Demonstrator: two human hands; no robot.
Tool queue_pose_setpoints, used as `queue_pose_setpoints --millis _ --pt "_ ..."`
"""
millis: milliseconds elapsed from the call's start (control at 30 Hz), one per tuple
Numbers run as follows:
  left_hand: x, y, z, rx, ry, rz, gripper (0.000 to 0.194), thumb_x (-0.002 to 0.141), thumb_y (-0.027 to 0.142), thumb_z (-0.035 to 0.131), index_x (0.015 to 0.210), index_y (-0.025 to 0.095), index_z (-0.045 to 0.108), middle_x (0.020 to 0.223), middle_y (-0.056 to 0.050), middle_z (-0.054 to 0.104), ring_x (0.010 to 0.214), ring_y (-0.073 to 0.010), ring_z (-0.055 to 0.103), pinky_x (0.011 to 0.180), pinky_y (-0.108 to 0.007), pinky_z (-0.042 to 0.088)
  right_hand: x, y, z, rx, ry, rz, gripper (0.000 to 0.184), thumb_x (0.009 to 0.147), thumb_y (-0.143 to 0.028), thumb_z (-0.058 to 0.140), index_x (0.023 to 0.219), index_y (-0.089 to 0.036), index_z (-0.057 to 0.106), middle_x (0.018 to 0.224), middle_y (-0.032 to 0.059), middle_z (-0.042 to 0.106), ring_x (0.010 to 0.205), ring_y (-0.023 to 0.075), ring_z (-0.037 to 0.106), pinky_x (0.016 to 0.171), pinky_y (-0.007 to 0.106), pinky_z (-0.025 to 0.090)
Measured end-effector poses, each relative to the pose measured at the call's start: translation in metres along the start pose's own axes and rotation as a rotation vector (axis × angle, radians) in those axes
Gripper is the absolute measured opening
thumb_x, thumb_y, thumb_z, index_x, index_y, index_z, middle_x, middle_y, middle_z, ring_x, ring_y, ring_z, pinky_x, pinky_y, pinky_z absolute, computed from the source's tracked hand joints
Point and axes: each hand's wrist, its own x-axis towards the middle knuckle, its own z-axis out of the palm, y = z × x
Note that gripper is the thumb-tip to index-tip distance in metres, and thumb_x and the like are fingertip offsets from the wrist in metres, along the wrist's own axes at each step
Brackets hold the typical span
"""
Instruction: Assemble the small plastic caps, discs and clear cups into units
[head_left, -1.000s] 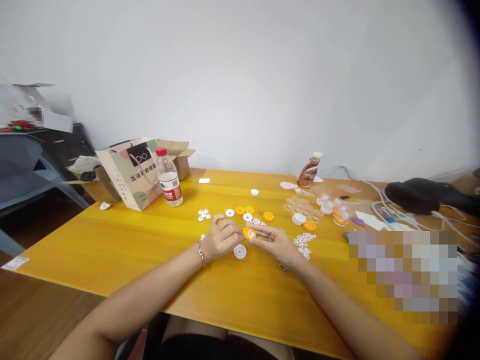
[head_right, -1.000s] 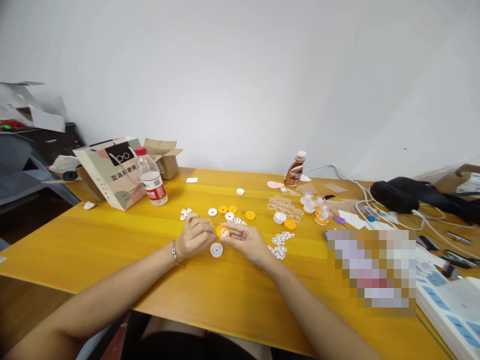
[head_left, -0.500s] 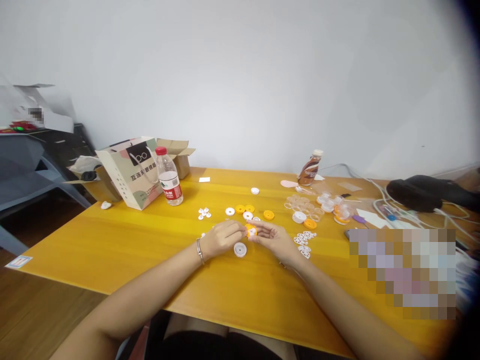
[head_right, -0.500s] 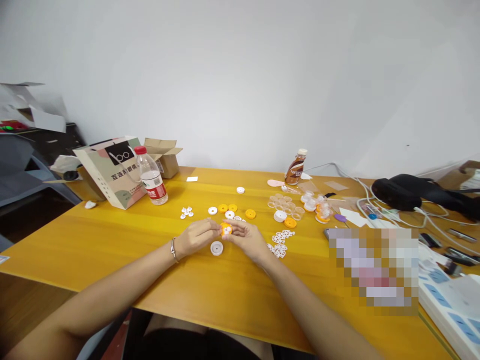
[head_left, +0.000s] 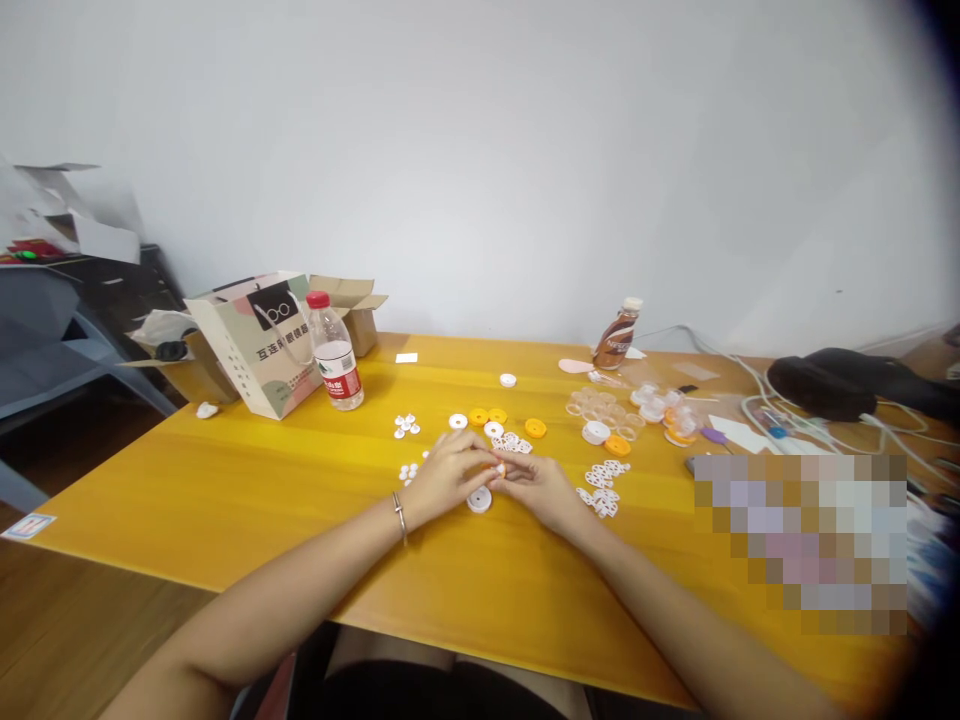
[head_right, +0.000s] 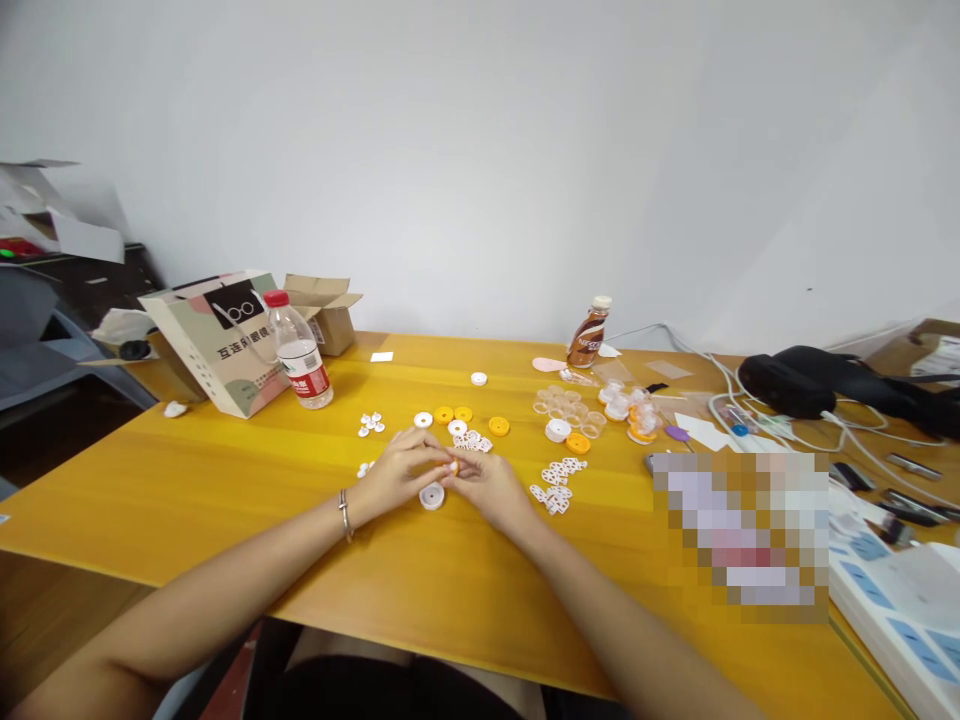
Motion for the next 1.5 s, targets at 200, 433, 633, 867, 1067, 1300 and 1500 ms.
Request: queue_pose_setpoints --millis 200,433,633,867,1067,1300,1500 --pt "-0.003 0.011 0.007 0.019 0.045 -0.168 0.013 0.079 0.027 0.053 0.085 0.024 0.065 0.087 -0.002 0.06 0.087 -0.0167 0.049 0.078 -0.032 0.032 -0.002 0.006 0.01 -0.082 0.147 -0.094 0.039 0.065 -0.02 0.061 0.104 -0.019 0.061 0.085 0.0024 0.069 0.074 0.0181 0.065 0.074 0.035 0.053" --pt "0.0 0.008 0.008 -0.157 0.07 -0.3 0.009 0.074 0.025 0.058 0.079 0.02 0.063 0.083 -0.002 0.06 0.085 -0.0163 0.052 0.078 -0.029 0.037 -0.006 0.003 0.012 -0.162 0.144 -0.151 0.036 0.068 -0.025 0.059 0.104 -0.022 0.061 0.089 0.0015 0.068 0.077 0.0178 0.065 0.076 0.034 0.053" --pt "0.002 0.001 0.01 -0.297 0.083 -0.346 0.009 0.069 0.025 0.061 0.072 0.017 0.062 0.077 -0.002 0.062 0.078 -0.0148 0.056 0.074 -0.026 0.042 -0.004 0.0 0.012 -0.117 0.106 -0.091 0.036 0.068 -0.025 0.06 0.104 -0.019 0.061 0.084 0.0024 0.069 0.077 0.0189 0.065 0.074 0.034 0.053" --pt "0.008 -0.007 -0.006 -0.364 0.113 -0.37 0.01 0.072 0.025 0.059 0.069 0.016 0.063 0.076 -0.003 0.063 0.08 -0.0152 0.056 0.075 -0.027 0.042 0.0 0.0 0.008 -0.074 0.114 -0.054 0.04 0.064 -0.025 0.064 0.103 -0.019 0.061 0.083 0.002 0.069 0.075 0.0174 0.064 0.077 0.034 0.05" --pt "0.007 -0.01 -0.004 -0.364 0.083 -0.337 0.007 0.071 0.022 0.059 0.068 0.016 0.063 0.077 -0.002 0.062 0.08 -0.0148 0.055 0.077 -0.028 0.042 -0.001 0.0 0.009 0.008 0.076 -0.025 0.041 0.063 -0.026 0.065 0.103 -0.019 0.061 0.082 0.0019 0.068 0.075 0.0171 0.064 0.077 0.034 0.05" --pt "0.005 -0.004 -0.003 -0.315 0.083 -0.289 0.006 0.074 0.019 0.056 0.071 0.016 0.061 0.079 -0.003 0.058 0.079 -0.0136 0.054 0.076 -0.027 0.041 -0.001 -0.004 0.011 0.076 0.033 -0.028 0.037 0.063 -0.025 0.065 0.1 -0.019 0.063 0.076 0.0007 0.067 0.07 0.0146 0.062 0.074 0.03 0.049" --pt "0.003 -0.002 -0.005 -0.264 0.071 -0.305 0.005 0.073 0.021 0.056 0.073 0.016 0.055 0.078 -0.001 0.056 0.077 -0.0132 0.052 0.073 -0.026 0.04 -0.001 0.0 0.011 0.075 0.027 -0.029 0.039 0.063 -0.025 0.065 0.102 -0.019 0.061 0.077 0.0008 0.067 0.07 0.0145 0.062 0.074 0.03 0.049"
